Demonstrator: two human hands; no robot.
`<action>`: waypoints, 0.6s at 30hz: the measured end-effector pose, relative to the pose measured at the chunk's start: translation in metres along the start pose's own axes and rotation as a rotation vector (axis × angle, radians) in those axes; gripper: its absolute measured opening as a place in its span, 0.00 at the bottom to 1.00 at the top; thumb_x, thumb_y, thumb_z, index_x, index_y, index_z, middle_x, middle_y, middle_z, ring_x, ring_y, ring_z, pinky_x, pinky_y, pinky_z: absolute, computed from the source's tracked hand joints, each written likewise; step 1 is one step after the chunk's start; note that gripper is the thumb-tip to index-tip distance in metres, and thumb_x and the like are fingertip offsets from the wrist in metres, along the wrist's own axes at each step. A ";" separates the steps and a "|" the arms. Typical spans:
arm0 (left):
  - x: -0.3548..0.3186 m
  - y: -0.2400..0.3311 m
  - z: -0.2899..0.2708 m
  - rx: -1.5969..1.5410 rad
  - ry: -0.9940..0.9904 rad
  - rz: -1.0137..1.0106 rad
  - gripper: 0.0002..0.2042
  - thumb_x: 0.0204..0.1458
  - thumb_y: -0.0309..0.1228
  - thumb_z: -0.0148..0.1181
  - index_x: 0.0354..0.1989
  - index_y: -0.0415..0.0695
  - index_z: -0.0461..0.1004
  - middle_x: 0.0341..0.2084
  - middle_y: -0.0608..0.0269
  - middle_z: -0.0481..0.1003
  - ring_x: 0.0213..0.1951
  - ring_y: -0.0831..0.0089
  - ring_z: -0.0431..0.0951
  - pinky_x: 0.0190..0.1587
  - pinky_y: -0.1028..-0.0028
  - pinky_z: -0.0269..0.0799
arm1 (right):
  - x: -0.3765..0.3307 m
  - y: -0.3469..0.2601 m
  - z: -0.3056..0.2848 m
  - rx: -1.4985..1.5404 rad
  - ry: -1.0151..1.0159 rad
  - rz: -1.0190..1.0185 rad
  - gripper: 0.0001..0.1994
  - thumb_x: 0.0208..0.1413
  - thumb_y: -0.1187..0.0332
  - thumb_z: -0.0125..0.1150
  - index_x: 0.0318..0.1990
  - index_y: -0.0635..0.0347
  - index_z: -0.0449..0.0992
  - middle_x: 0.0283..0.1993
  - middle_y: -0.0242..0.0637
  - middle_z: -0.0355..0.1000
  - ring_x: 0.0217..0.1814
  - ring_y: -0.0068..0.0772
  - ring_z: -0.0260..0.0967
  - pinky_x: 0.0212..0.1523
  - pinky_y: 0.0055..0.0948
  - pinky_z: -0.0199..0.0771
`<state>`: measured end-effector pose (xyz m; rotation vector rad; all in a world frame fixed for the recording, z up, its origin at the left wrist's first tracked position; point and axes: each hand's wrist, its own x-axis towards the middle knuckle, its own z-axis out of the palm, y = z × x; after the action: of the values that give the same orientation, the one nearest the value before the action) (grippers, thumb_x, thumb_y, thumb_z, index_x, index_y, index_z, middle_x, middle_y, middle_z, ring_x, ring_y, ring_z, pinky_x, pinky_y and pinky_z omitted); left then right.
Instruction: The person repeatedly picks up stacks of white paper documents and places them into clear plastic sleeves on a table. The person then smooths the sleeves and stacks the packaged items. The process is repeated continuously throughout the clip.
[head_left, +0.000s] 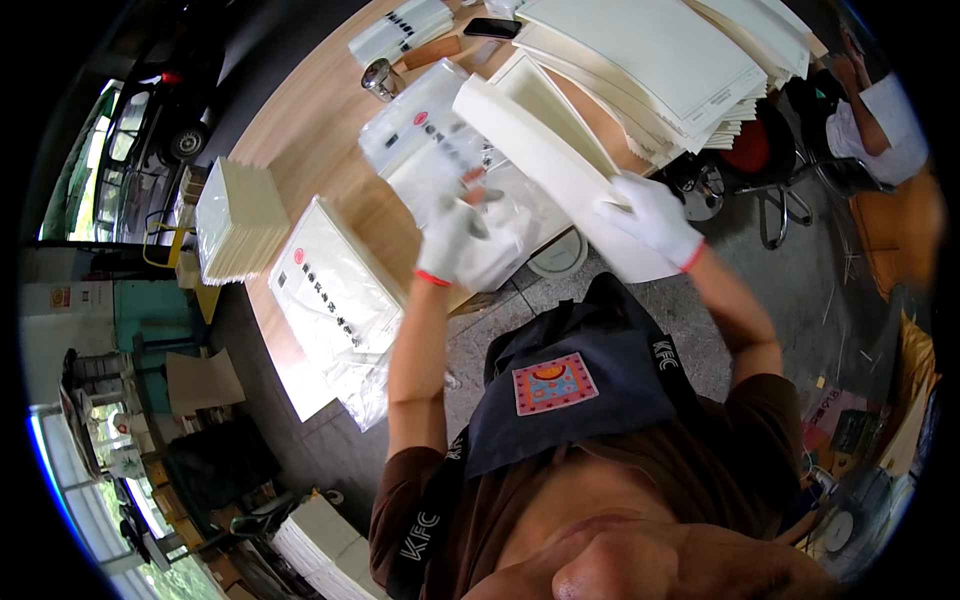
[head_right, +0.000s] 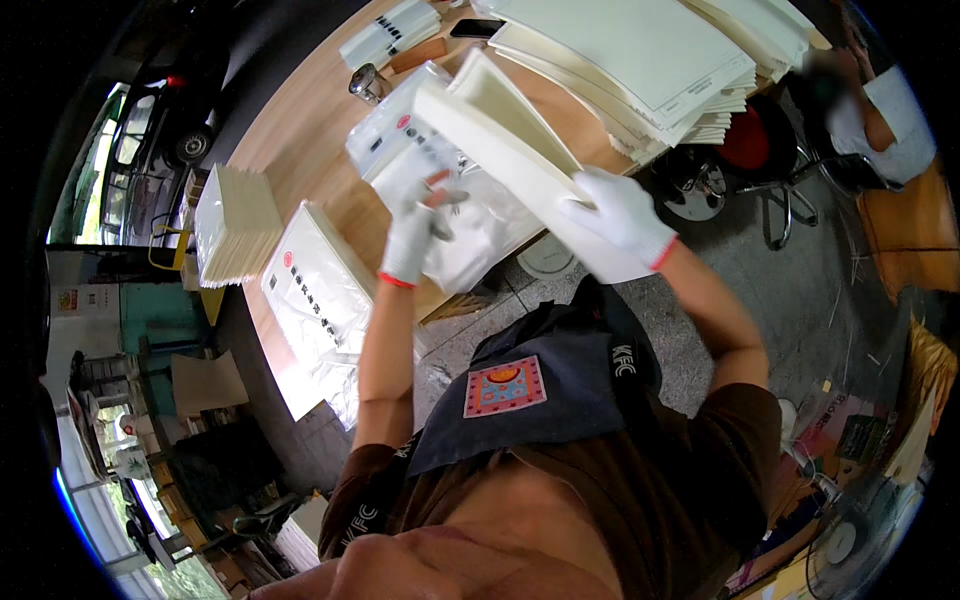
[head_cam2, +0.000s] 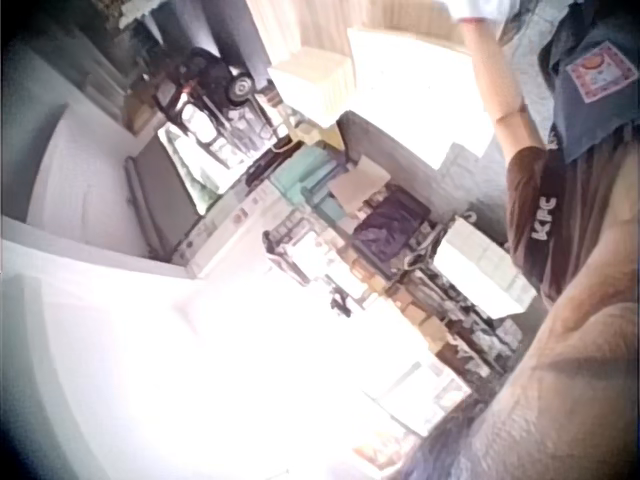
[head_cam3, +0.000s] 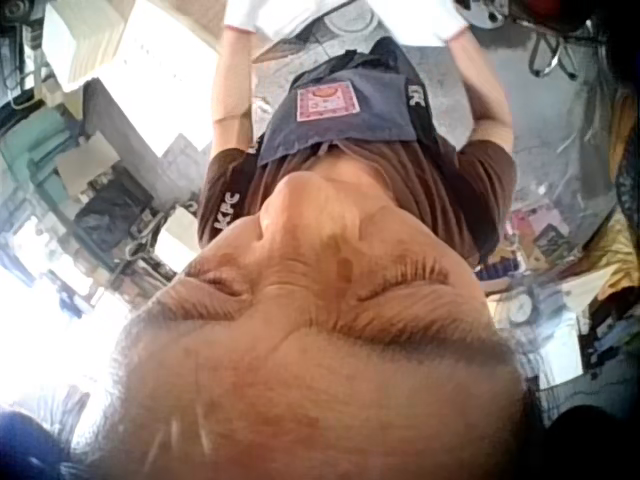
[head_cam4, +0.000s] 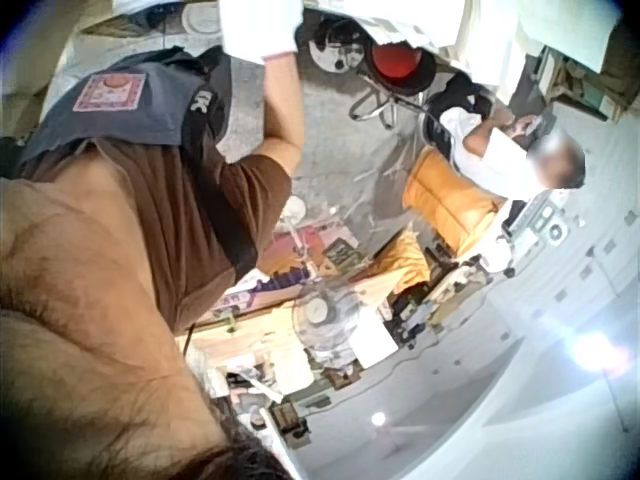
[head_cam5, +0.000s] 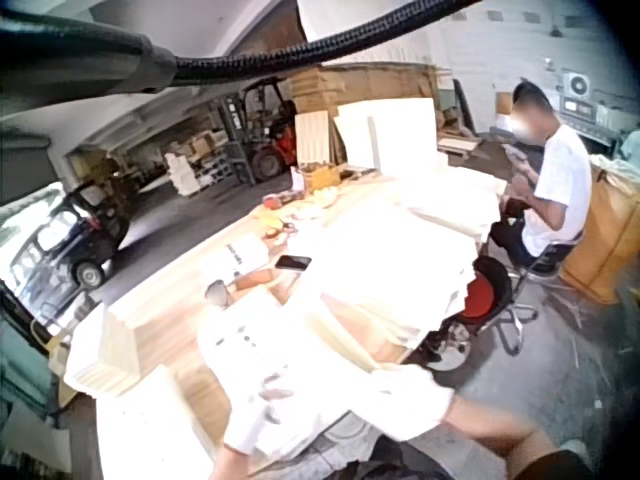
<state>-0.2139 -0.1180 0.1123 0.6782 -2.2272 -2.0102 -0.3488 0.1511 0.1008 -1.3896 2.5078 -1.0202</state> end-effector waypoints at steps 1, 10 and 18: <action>0.007 0.000 -0.011 -0.149 0.015 0.060 0.18 0.58 0.31 0.49 0.55 0.36 0.65 0.32 0.57 0.77 0.19 0.81 0.69 0.21 0.82 0.68 | -0.005 -0.015 -0.022 -0.051 0.018 -0.112 0.13 0.51 0.61 0.57 0.36 0.61 0.71 0.38 0.46 0.70 0.34 0.51 0.70 0.33 0.41 0.69; 0.015 0.091 -0.037 0.005 -0.168 0.332 0.20 0.52 0.23 0.46 0.56 0.40 0.66 0.46 0.58 0.75 0.25 0.79 0.71 0.21 0.83 0.57 | -0.010 -0.027 -0.024 -0.648 -0.174 -0.156 0.08 0.51 0.63 0.53 0.36 0.55 0.70 0.36 0.39 0.68 0.30 0.38 0.74 0.24 0.35 0.74; -0.060 -0.038 0.082 0.567 -0.087 1.072 0.09 0.46 0.22 0.51 0.37 0.43 0.73 0.32 0.57 0.76 0.26 0.65 0.74 0.29 0.69 0.71 | 0.026 0.031 0.009 1.221 -0.431 0.427 0.15 0.53 0.64 0.54 0.45 0.64 0.76 0.41 0.41 0.76 0.40 0.29 0.75 0.45 0.32 0.73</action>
<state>-0.1771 -0.0219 0.0782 -0.5439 -2.3751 -0.9065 -0.3825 0.1370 0.0810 -0.5516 1.2686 -1.4926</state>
